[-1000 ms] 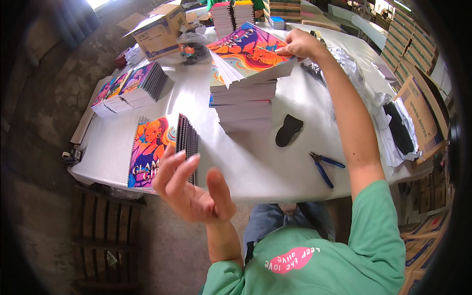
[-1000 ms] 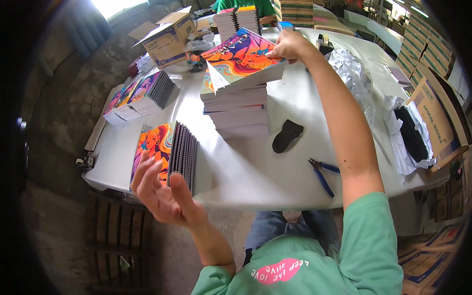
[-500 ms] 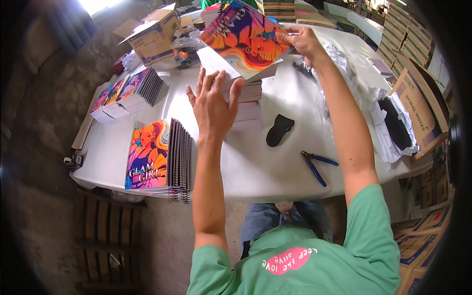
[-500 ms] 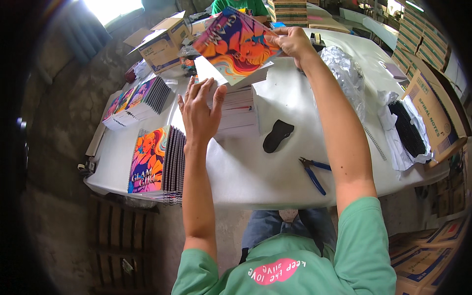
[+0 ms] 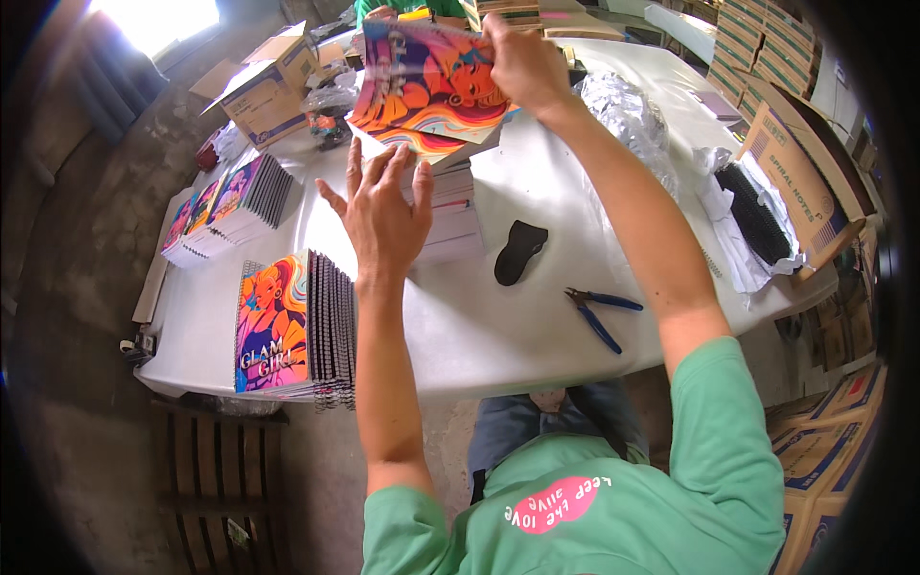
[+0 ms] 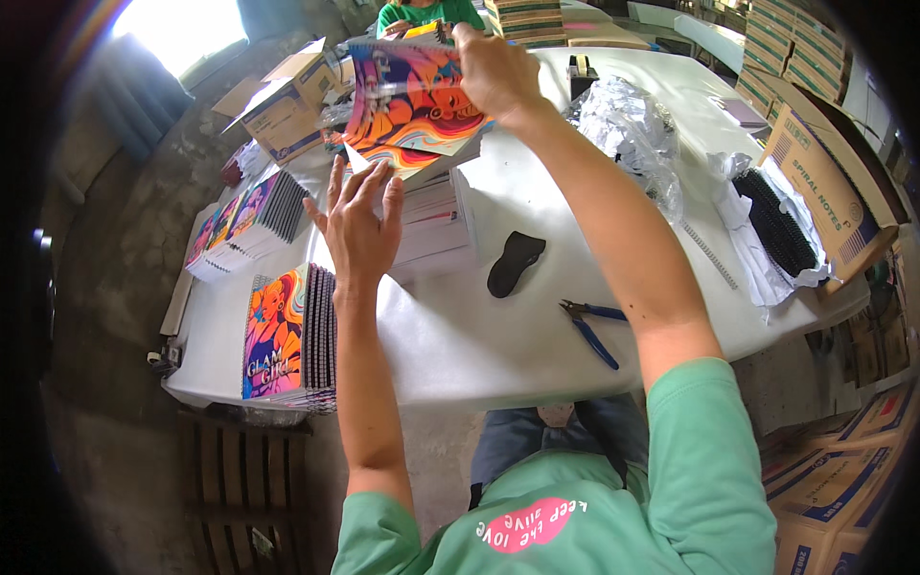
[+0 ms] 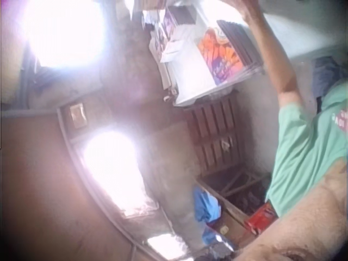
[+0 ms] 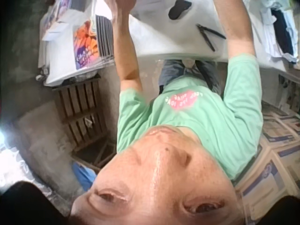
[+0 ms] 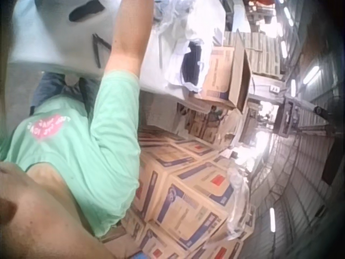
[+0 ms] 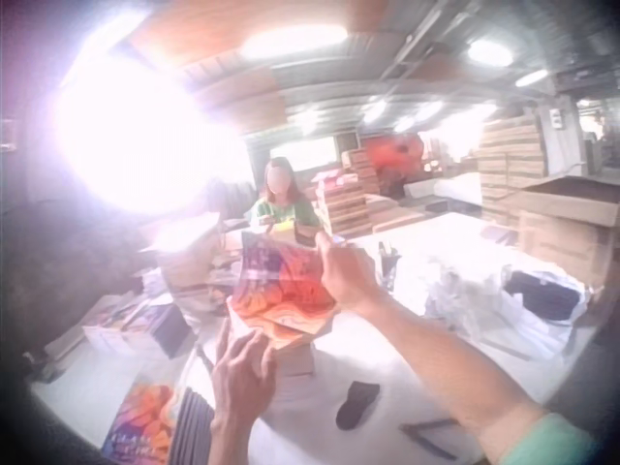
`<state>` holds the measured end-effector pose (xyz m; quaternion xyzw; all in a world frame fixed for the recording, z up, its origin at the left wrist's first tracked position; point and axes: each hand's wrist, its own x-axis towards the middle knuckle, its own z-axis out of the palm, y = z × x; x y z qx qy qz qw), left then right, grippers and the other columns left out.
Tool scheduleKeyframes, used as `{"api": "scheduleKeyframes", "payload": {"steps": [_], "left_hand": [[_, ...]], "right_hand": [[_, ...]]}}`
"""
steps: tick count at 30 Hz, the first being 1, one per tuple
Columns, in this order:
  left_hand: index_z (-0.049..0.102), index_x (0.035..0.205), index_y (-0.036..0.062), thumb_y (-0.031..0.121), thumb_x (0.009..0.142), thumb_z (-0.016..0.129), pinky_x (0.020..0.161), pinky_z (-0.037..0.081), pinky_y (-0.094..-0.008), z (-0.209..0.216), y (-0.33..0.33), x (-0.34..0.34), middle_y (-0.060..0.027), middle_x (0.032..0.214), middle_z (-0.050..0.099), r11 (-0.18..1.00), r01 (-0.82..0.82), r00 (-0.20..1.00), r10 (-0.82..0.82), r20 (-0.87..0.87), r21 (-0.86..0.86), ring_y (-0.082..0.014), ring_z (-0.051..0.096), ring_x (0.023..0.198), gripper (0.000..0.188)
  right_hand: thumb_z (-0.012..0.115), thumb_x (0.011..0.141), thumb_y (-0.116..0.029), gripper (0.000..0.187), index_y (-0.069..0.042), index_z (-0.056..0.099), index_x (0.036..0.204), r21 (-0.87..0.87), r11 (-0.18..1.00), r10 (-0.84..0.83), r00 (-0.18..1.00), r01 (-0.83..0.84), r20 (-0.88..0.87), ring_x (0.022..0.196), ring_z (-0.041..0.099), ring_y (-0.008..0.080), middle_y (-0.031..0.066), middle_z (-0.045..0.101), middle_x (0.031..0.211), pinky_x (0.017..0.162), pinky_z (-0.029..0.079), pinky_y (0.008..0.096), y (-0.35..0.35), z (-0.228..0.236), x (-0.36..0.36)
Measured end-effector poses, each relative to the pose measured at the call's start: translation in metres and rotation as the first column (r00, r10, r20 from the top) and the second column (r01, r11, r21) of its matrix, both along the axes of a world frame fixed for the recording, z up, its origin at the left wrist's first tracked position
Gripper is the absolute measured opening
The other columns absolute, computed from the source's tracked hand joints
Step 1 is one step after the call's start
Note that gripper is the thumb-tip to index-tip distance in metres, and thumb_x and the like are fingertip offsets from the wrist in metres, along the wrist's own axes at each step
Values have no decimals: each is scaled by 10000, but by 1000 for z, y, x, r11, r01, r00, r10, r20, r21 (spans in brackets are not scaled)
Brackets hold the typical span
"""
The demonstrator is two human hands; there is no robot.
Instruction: The person finishes several spiral notebooks by trimming the wire binding with pliers and then folding the sharp ends inward. The notebooks are then placed onto a growing stack.
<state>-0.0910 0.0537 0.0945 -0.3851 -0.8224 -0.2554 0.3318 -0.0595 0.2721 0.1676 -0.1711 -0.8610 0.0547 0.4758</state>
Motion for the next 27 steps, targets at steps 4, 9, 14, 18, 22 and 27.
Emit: {"api": "scheduleKeyframes", "payload": {"steps": [4, 9, 14, 18, 22, 27], "left_hand": [[538, 1231, 54, 453, 850, 568, 1038, 89, -650, 14, -13, 23, -152, 1260, 497, 984, 22, 991, 2, -136, 176, -349, 321, 1311, 553], [509, 1265, 44, 445, 838, 581, 1079, 143, -580, 13, -36, 139, -182, 1301, 414, 984, 113, 943, -64, -326, 134, -407, 314, 1292, 590], [617, 1114, 143, 426, 850, 576, 1099, 68, -535, -43, -4, 152, -68, 995, 557, 994, 87, 986, -95, -141, -60, -329, 470, 1146, 389], [580, 812, 147, 334, 817, 625, 900, 279, -467, -96, -15, 144, -16, 699, 470, 973, 215, 963, -225, -148, -84, -240, 498, 779, 192], [524, 777, 103, 264, 802, 634, 750, 315, -431, -91, -52, 132, -64, 676, 444, 986, 163, 960, -149, -236, 43, -265, 453, 715, 196], [501, 758, 79, 239, 834, 591, 764, 332, -445, -103, -38, 122, -81, 686, 451, 975, 223, 940, -210, -269, 16, -276, 448, 698, 199]], "right_hand": [[606, 815, -127, 109, -85, 586, 914, -68, 928, 354, 922, -367, -154, 670, 646, 297, 115, 646, 707, 610, 496, 390, 5, 28, 74], [651, 778, -146, 164, -104, 612, 932, -70, 855, 519, 853, -515, 55, 646, 649, 230, 86, 658, 765, 556, 492, 338, -51, -35, 170], [654, 782, -183, 279, -150, 633, 1058, -145, 802, 597, 777, -579, 198, 685, 640, 226, 12, 662, 911, 558, 514, 356, -64, -115, 218], [625, 837, -133, 218, -88, 637, 1050, -507, 583, 749, 662, -635, 31, 775, 644, 173, 40, 663, 906, 695, 512, 300, -18, -130, 248], [528, 875, -13, 126, -6, 609, 971, -589, 609, 398, 846, -532, -354, 859, 619, 139, 79, 648, 926, 776, 499, 284, 83, -119, 258], [584, 783, -46, 496, -19, 434, 1255, -266, 918, -219, 936, 293, 275, 1055, 560, 272, 184, 545, 1170, 806, 504, 366, 183, -224, 227]]}}
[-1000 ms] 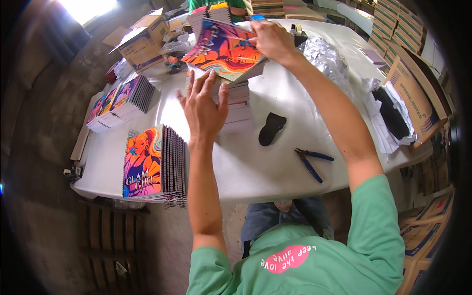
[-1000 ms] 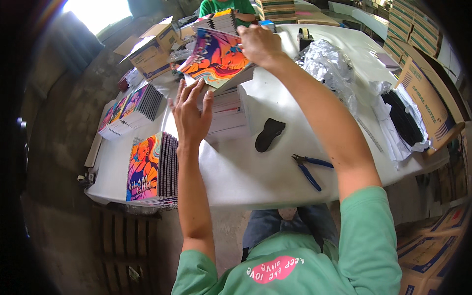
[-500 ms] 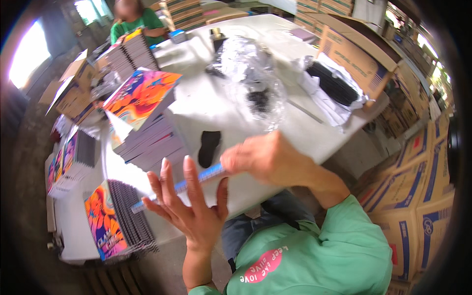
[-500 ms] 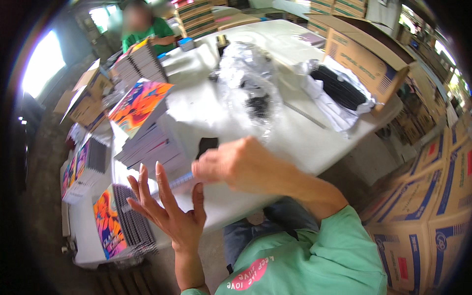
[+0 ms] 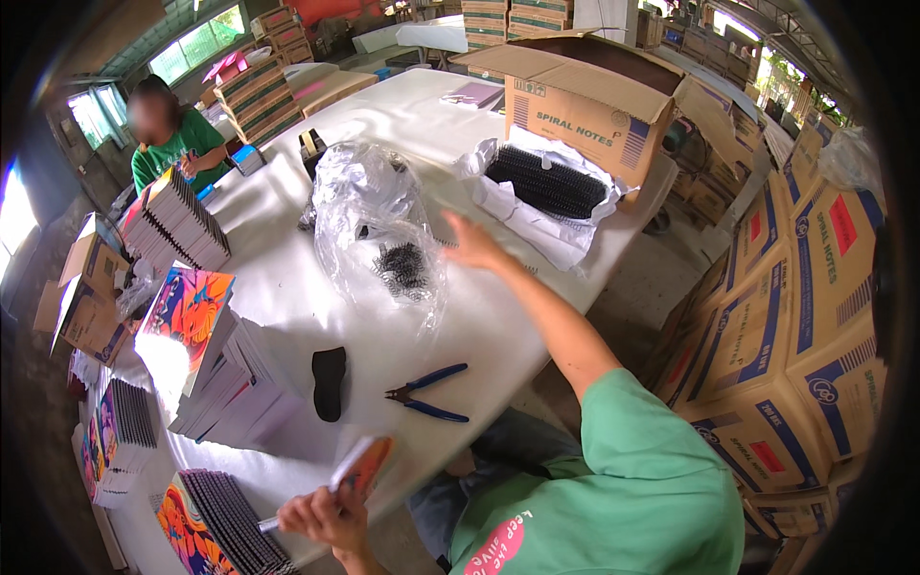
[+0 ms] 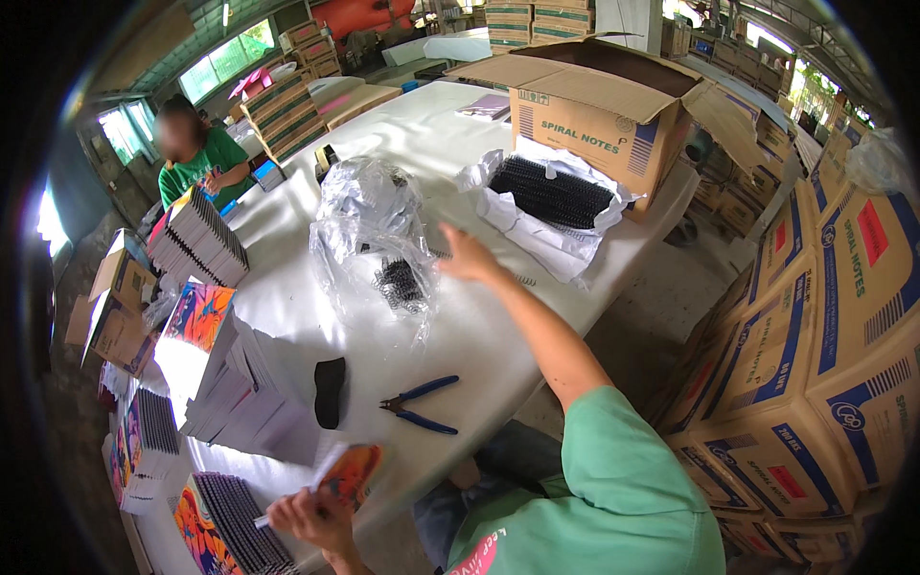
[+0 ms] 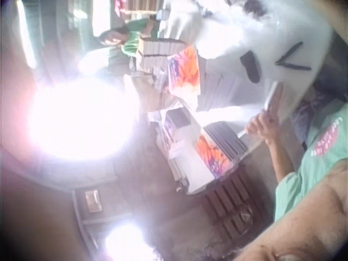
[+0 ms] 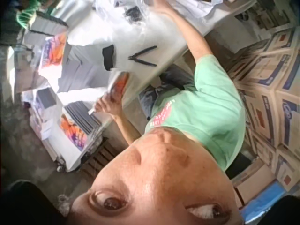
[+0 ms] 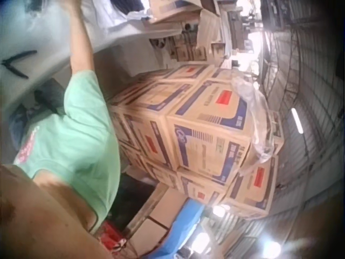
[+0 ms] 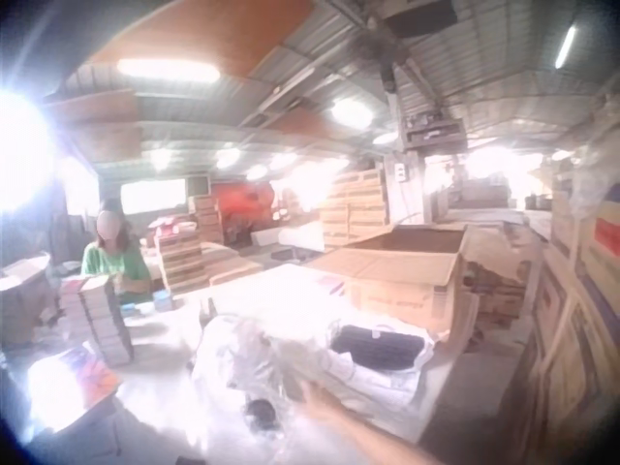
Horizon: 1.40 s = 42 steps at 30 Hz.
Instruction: The person finishes several spiral notebooks by trimming the wire binding with pliers and then folding the sharp ends inward. The notebooks are then placed onto a growing stack.
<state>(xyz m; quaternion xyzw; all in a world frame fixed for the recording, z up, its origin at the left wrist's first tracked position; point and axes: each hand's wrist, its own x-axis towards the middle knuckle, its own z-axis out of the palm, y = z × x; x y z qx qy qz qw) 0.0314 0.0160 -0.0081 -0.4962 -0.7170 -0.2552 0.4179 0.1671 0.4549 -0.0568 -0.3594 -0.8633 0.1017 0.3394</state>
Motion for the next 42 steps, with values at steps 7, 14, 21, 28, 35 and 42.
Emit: {"api": "scheduleKeyframes", "payload": {"steps": [7, 14, 21, 28, 35, 42], "left_hand": [[670, 991, 140, 276, 851, 597, 965, 287, -496, -7, -2, -8, -6, 696, 450, 1000, 16, 985, -20, -169, -27, -209, 469, 742, 208], [562, 1003, 78, 217, 843, 551, 1089, 23, -559, -1, 1, 14, -58, 808, 519, 998, -61, 993, 64, 103, -24, -320, 548, 992, 212], [468, 795, 119, 676, 524, 744, 1022, -12, -647, 5, 41, 42, -64, 855, 438, 986, -145, 954, 118, 275, 82, -331, 460, 1068, 678], [415, 750, 116, 641, 553, 729, 1026, 39, -646, -3, 51, 43, -73, 834, 392, 954, -249, 941, 199, 274, 165, -338, 459, 996, 644], [430, 750, 126, 623, 639, 703, 1039, 42, -630, -3, 48, 41, -68, 807, 390, 972, -198, 946, 154, 284, 130, -296, 444, 896, 578], [471, 732, 133, 688, 613, 664, 1007, 110, -613, 1, 41, 44, -67, 823, 389, 980, -191, 950, 171, 261, 55, -295, 434, 896, 600]], "right_hand": [[537, 795, -45, 548, -15, 372, 1317, -82, 973, -190, 952, 215, 239, 1005, 560, 352, 214, 528, 1109, 767, 503, 451, -31, 28, 15], [530, 888, -112, 350, -80, 543, 1236, -289, 869, 315, 899, -402, -304, 776, 601, 248, 124, 625, 930, 733, 482, 305, -159, 131, 58], [624, 837, -53, 187, -74, 683, 1013, -481, 568, 562, 742, -668, -365, 667, 542, 134, 58, 606, 778, 630, 440, 266, -240, 99, 35], [623, 808, 1, 226, -70, 681, 1015, -293, 572, 689, 642, -766, -336, 700, 562, 159, 62, 610, 802, 638, 451, 269, -248, 101, 12], [558, 861, -8, 198, -42, 663, 1025, -515, 424, 770, 596, -745, -229, 645, 521, 155, 73, 559, 715, 616, 431, 257, -244, 116, 7], [527, 884, -11, 189, -32, 659, 1017, -521, 405, 709, 618, -751, -340, 631, 457, 109, 29, 522, 696, 607, 407, 243, -229, 114, 0]]}}
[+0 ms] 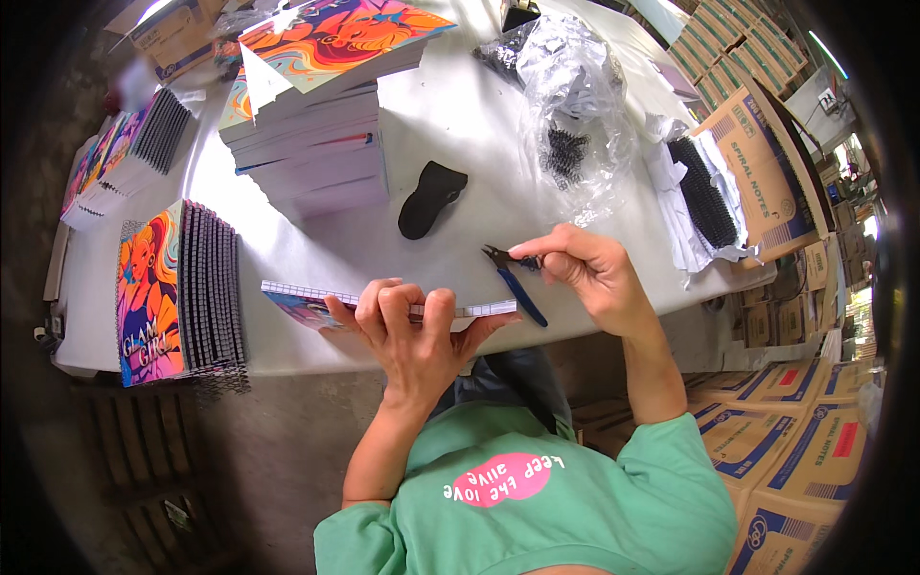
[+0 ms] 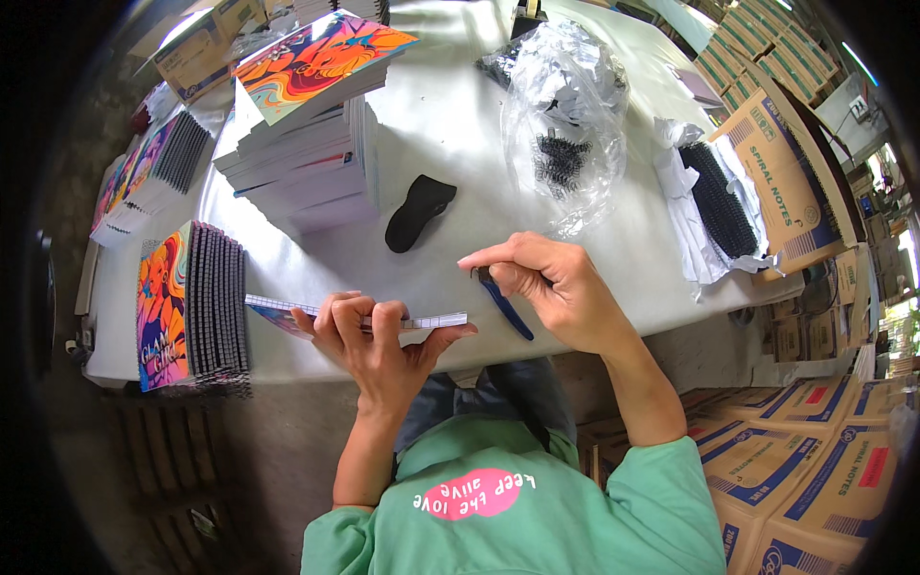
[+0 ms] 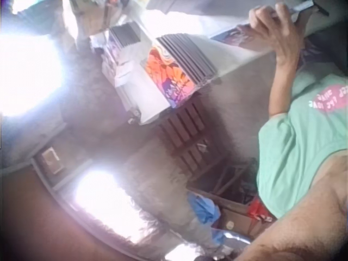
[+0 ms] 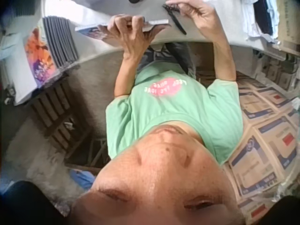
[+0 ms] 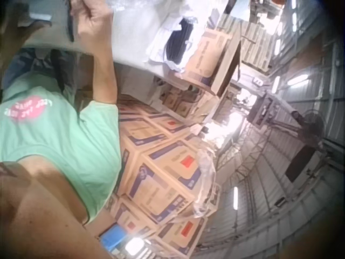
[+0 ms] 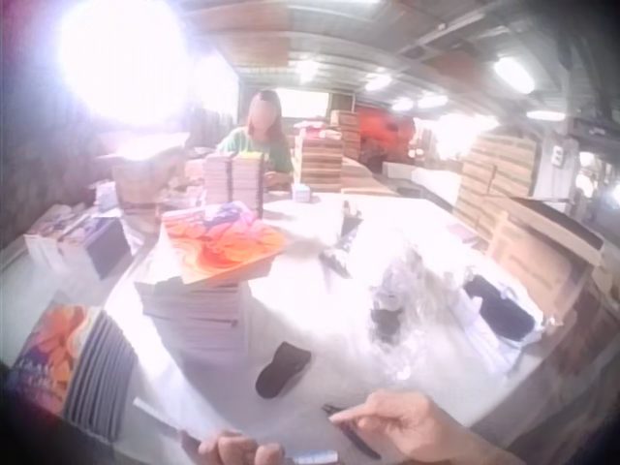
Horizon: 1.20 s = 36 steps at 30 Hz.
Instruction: The person finishes several spiral notebooks by trimming the wire binding with pliers and then folding the sharp ends inward. The notebooks are then placed onto a growing stack.
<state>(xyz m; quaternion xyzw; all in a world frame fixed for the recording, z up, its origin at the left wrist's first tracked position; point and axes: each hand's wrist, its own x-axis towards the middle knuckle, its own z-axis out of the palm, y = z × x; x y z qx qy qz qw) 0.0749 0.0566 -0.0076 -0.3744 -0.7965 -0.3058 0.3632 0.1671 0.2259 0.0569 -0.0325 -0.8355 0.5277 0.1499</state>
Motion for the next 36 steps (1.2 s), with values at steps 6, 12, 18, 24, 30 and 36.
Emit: {"api": "scheduleKeyframes", "payload": {"steps": [6, 12, 18, 24, 30, 36], "left_hand": [[469, 708, 135, 683, 619, 672, 1013, 150, -588, 0, 0, 1, -61, 812, 396, 1000, -20, 1000, 20, -6, 10, -284, 443, 890, 591], [481, 712, 132, 642, 707, 628, 1053, 81, -594, 0, -1, 1, -54, 807, 409, 1000, 11, 998, -13, 65, 29, -273, 465, 900, 531], [528, 811, 136, 656, 720, 605, 1061, 55, -606, -2, 2, 2, -57, 856, 441, 999, -24, 997, 22, 69, 29, -266, 476, 929, 533], [543, 839, 136, 674, 669, 634, 1057, 85, -615, -1, -20, -9, -44, 847, 459, 999, -53, 998, 53, 30, 10, -271, 467, 940, 571], [542, 797, 144, 684, 617, 668, 1069, 87, -577, -11, -18, -13, -42, 860, 454, 995, 35, 999, -36, 5, 97, -279, 450, 957, 583], [526, 709, 167, 689, 628, 661, 1090, 29, -598, -10, -20, -21, -12, 774, 415, 996, 52, 997, -48, -53, 71, -234, 507, 882, 546]], "right_hand": [[515, 895, -20, 204, -36, 649, 1048, -79, 978, 200, 970, -190, 137, 620, 455, 98, 23, 507, 679, 599, 397, 247, 0, -2, 4], [589, 859, -102, 202, -45, 637, 1047, -34, 979, 205, 978, -203, 47, 571, 513, 150, 43, 525, 681, 561, 426, 266, -6, -7, 8], [710, 742, -294, 276, -53, 591, 803, 792, 605, 57, 988, 78, -142, 577, 565, 240, 45, 516, 695, 494, 445, 332, -27, 4, 4], [720, 730, -222, 217, -61, 622, 837, 513, 858, 10, 1000, -7, -3, 658, 575, 203, 48, 550, 727, 543, 473, 310, -21, 11, 6], [638, 787, -10, 199, -33, 638, 985, 390, 921, 53, 994, -11, -97, 658, 583, 178, 84, 595, 766, 567, 478, 300, -11, 4, 19], [528, 832, 22, 281, -46, 592, 1097, -83, 898, 413, 762, -432, 499, 648, 613, 183, 94, 629, 778, 573, 478, 264, 12, 30, -22]]}}
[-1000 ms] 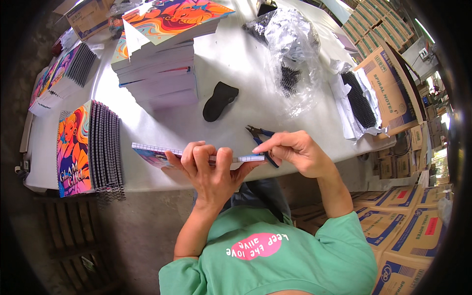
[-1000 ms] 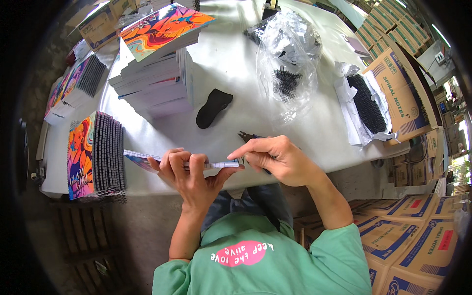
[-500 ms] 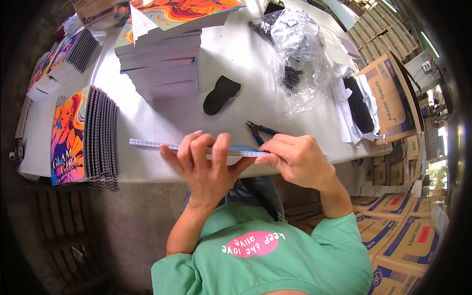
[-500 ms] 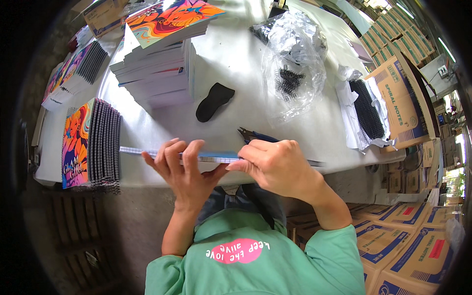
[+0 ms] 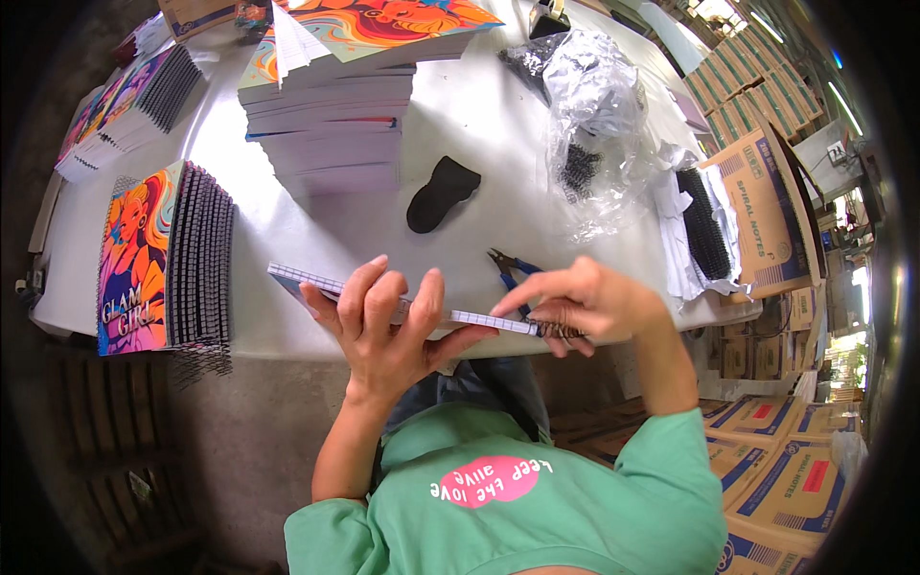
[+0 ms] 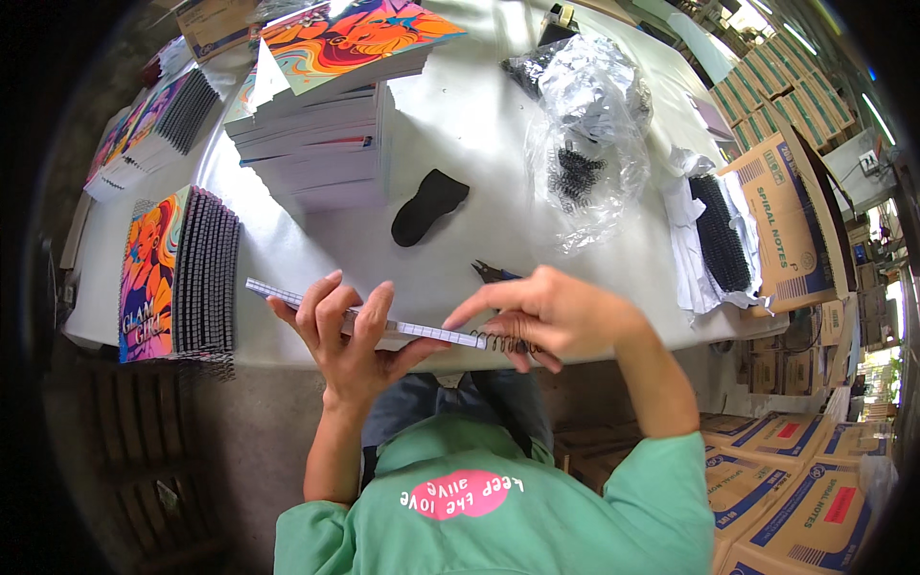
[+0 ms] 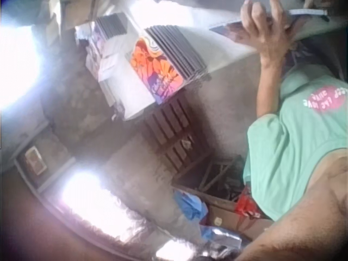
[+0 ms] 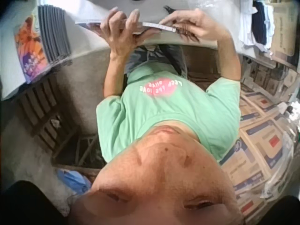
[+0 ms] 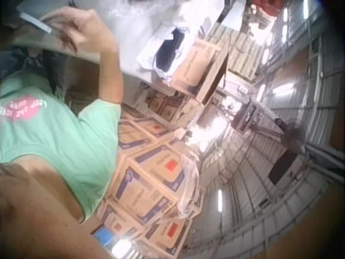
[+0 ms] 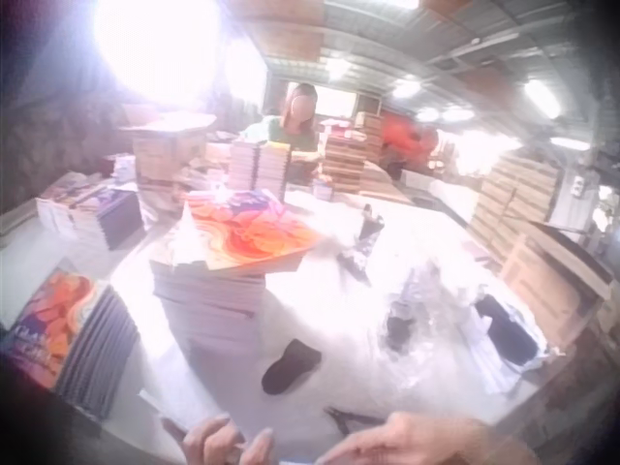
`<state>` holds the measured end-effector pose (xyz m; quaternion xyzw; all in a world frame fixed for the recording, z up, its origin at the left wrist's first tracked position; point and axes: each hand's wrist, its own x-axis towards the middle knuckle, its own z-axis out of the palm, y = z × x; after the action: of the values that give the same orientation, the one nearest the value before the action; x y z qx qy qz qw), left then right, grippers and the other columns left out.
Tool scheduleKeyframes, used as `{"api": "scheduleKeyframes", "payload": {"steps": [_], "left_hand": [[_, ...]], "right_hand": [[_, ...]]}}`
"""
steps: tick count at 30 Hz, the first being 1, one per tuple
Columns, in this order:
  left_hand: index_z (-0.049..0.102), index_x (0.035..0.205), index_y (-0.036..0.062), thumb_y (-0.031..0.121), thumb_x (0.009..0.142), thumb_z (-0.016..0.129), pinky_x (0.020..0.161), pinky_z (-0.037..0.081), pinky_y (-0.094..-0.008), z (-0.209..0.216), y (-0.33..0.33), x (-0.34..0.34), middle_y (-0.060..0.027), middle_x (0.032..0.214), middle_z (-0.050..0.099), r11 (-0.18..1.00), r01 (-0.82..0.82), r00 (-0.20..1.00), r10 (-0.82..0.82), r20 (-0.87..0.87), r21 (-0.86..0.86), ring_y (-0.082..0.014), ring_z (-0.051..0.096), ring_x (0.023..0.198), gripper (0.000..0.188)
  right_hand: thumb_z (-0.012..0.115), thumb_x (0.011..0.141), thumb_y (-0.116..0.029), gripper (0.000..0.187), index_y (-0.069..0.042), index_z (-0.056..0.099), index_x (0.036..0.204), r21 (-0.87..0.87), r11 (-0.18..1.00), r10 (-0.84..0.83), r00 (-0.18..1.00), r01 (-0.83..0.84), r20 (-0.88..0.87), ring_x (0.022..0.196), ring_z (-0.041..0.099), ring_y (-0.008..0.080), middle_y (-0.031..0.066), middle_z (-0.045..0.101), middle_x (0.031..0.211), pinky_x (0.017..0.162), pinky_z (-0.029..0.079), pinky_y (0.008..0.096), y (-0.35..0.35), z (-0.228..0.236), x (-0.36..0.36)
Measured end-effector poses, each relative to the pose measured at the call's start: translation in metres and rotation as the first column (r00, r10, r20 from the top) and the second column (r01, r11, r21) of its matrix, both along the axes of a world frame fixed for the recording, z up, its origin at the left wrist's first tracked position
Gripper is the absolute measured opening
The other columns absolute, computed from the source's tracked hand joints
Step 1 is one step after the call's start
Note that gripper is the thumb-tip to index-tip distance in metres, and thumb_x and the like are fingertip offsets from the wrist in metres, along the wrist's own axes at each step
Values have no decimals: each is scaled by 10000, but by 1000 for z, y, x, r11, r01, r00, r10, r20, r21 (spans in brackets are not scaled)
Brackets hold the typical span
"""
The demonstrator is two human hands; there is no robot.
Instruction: The person finishes several spiral notebooks by trimming the wire binding with pliers and then folding the sharp ends inward. The notebooks are then placed onto a growing stack.
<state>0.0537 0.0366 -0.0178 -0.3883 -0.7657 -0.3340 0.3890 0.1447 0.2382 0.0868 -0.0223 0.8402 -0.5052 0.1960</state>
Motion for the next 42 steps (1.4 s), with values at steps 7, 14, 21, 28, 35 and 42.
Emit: {"api": "scheduleKeyframes", "payload": {"steps": [7, 14, 21, 28, 35, 42], "left_hand": [[510, 722, 149, 615, 548, 768, 1101, 48, -579, -7, -9, 2, -9, 698, 385, 973, 186, 983, -185, -19, 137, -266, 524, 968, 560], [532, 712, 150, 577, 509, 809, 1090, 27, -592, 8, -2, 9, -30, 822, 424, 998, 54, 993, -51, 108, -25, -368, 405, 1194, 548], [536, 680, 138, 552, 502, 826, 1069, 50, -604, 11, 5, 14, -63, 904, 460, 994, 68, 964, -87, 252, 84, -444, 287, 1295, 536], [534, 659, 125, 549, 502, 827, 1043, 127, -612, 14, 5, 13, -63, 818, 461, 994, 79, 973, -94, 210, 80, -444, 333, 1274, 538], [554, 664, 115, 563, 519, 810, 1052, 145, -588, 13, 3, 9, -67, 752, 449, 995, 83, 977, -92, 192, 54, -436, 373, 1249, 536], [584, 779, 103, 585, 568, 776, 1081, 138, -546, 14, 1, 5, -72, 787, 455, 993, 115, 968, -114, 226, 8, -389, 415, 1223, 560]], "right_hand": [[558, 754, -22, 390, -106, 565, 1134, 745, 632, 387, 747, 212, -541, 1085, 531, 222, 88, 590, 1075, 882, 446, 381, 34, -90, -103], [598, 776, -54, 232, -115, 640, 996, 309, 897, -19, 725, 317, -689, 955, 572, 210, 94, 601, 997, 850, 456, 382, 50, -122, -112], [732, 760, -273, 243, -34, 725, 801, -708, 666, -262, 815, -235, -517, 767, 624, 243, 139, 600, 799, 713, 525, 315, 8, -67, -11], [775, 668, -81, 136, -52, 728, 793, -482, 870, -207, 807, -107, -552, 727, 595, 148, 73, 588, 763, 694, 502, 273, 12, -53, -17], [666, 639, 31, 181, -38, 718, 798, -592, 725, -152, 758, -350, -635, 691, 606, 196, 100, 692, 764, 648, 497, 282, 6, -49, -17], [623, 597, 48, 246, -60, 721, 795, -376, 851, -74, 623, -367, -778, 722, 635, 182, 70, 698, 790, 624, 487, 286, 1, -44, -24]]}}
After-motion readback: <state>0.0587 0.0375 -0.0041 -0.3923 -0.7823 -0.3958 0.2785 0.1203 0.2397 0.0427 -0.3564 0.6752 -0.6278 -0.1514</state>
